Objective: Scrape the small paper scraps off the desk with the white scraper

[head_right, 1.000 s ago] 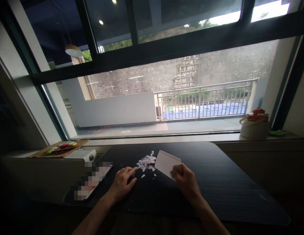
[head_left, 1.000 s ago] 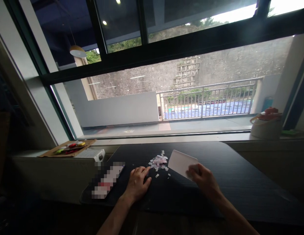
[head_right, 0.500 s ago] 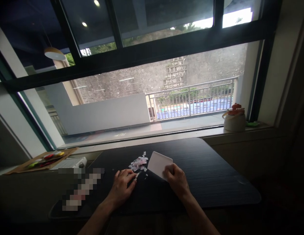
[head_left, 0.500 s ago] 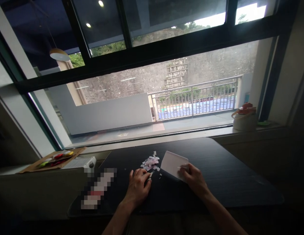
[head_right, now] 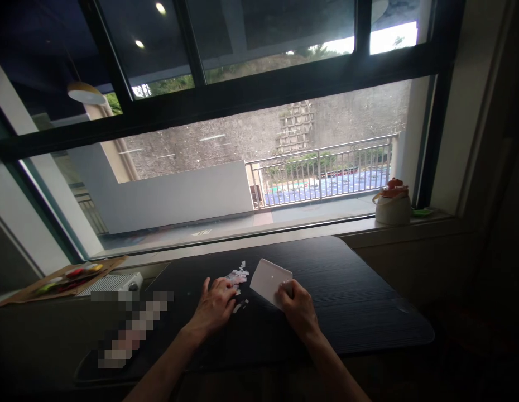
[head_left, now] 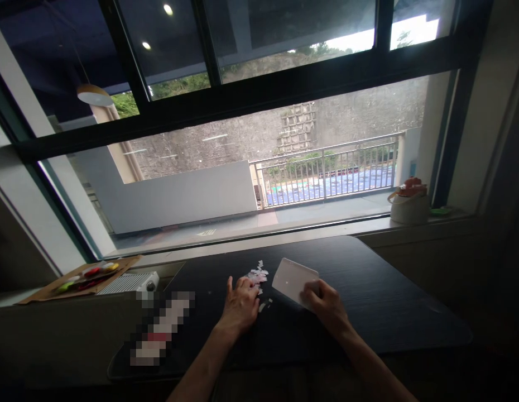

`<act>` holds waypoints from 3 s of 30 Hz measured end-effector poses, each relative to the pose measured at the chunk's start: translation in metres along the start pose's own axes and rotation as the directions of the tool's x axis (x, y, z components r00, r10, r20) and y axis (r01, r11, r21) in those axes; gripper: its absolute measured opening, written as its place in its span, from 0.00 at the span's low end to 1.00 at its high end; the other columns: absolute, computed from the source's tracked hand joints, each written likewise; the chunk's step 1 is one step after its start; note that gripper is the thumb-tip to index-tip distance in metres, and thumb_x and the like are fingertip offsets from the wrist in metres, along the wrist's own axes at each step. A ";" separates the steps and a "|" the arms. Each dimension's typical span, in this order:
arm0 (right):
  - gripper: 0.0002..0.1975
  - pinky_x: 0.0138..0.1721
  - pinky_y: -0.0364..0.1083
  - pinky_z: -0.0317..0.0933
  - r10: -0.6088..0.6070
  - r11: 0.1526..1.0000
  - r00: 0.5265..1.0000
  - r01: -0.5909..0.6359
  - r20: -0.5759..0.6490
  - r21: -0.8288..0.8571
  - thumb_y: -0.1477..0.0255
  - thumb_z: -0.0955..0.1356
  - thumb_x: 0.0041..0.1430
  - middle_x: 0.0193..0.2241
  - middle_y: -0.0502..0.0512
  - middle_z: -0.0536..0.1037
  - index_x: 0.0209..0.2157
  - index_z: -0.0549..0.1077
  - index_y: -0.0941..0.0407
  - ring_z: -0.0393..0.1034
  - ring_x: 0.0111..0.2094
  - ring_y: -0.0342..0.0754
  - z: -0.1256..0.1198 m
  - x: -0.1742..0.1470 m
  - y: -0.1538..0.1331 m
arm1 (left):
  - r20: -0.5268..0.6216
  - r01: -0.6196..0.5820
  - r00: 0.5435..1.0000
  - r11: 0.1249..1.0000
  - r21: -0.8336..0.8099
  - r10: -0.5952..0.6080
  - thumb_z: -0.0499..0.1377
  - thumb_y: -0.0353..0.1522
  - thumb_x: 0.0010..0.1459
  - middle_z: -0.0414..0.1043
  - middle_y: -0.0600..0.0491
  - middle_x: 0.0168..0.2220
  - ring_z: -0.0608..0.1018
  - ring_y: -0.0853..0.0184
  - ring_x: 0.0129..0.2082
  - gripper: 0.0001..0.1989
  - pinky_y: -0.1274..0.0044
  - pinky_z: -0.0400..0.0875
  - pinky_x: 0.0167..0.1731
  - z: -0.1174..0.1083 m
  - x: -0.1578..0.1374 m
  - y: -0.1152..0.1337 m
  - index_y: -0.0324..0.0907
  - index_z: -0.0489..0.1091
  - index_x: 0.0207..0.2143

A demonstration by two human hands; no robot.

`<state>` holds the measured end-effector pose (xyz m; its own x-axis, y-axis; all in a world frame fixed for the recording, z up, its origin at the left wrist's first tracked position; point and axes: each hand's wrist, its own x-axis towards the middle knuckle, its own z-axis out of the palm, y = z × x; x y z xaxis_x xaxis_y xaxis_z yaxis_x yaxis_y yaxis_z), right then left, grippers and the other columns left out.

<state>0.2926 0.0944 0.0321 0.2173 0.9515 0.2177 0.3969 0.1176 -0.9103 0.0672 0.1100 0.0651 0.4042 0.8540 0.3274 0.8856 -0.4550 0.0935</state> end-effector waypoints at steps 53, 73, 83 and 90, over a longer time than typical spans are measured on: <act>0.13 0.36 0.50 0.69 -0.130 0.989 0.824 0.072 0.551 0.126 0.62 0.73 0.46 0.27 0.54 0.81 0.27 0.76 0.58 0.76 0.31 0.52 -0.034 0.029 -0.015 | -0.281 0.107 0.951 0.989 -0.100 -0.132 0.53 0.29 0.54 0.73 0.52 0.36 0.75 0.61 0.40 0.10 0.55 0.59 0.54 0.009 -0.086 -0.036 0.45 0.73 0.36; 0.05 0.23 0.42 0.59 -0.110 0.983 0.721 0.182 0.685 -0.033 0.74 0.69 0.43 0.18 0.47 0.76 0.25 0.79 0.58 0.67 0.21 0.45 -0.064 0.040 -0.025 | -0.263 0.092 0.957 0.989 -0.118 -0.120 0.53 0.29 0.54 0.71 0.52 0.37 0.75 0.62 0.41 0.12 0.58 0.61 0.54 0.008 -0.086 -0.035 0.46 0.73 0.39; 0.07 0.29 0.45 0.64 -0.150 0.980 0.730 0.199 0.667 0.003 0.71 0.69 0.47 0.23 0.50 0.79 0.28 0.79 0.57 0.71 0.27 0.49 -0.035 0.041 -0.030 | -0.258 0.093 0.960 0.992 -0.084 -0.112 0.53 0.29 0.55 0.72 0.51 0.36 0.75 0.62 0.40 0.12 0.60 0.64 0.52 0.005 -0.085 -0.031 0.46 0.73 0.39; 0.07 0.28 0.46 0.64 -0.043 0.998 0.758 0.064 0.651 -0.008 0.68 0.73 0.41 0.21 0.51 0.78 0.23 0.75 0.57 0.72 0.26 0.50 -0.092 0.041 -0.004 | -0.270 0.095 0.955 0.990 -0.106 -0.120 0.53 0.30 0.55 0.72 0.52 0.37 0.75 0.61 0.41 0.11 0.58 0.62 0.53 0.009 -0.086 -0.034 0.45 0.73 0.39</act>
<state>0.3816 0.1064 0.0774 -0.4326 0.9012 -0.0248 0.4172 0.1757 -0.8916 0.0047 0.0539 0.0256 0.2181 0.8025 0.5553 0.8907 -0.3962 0.2228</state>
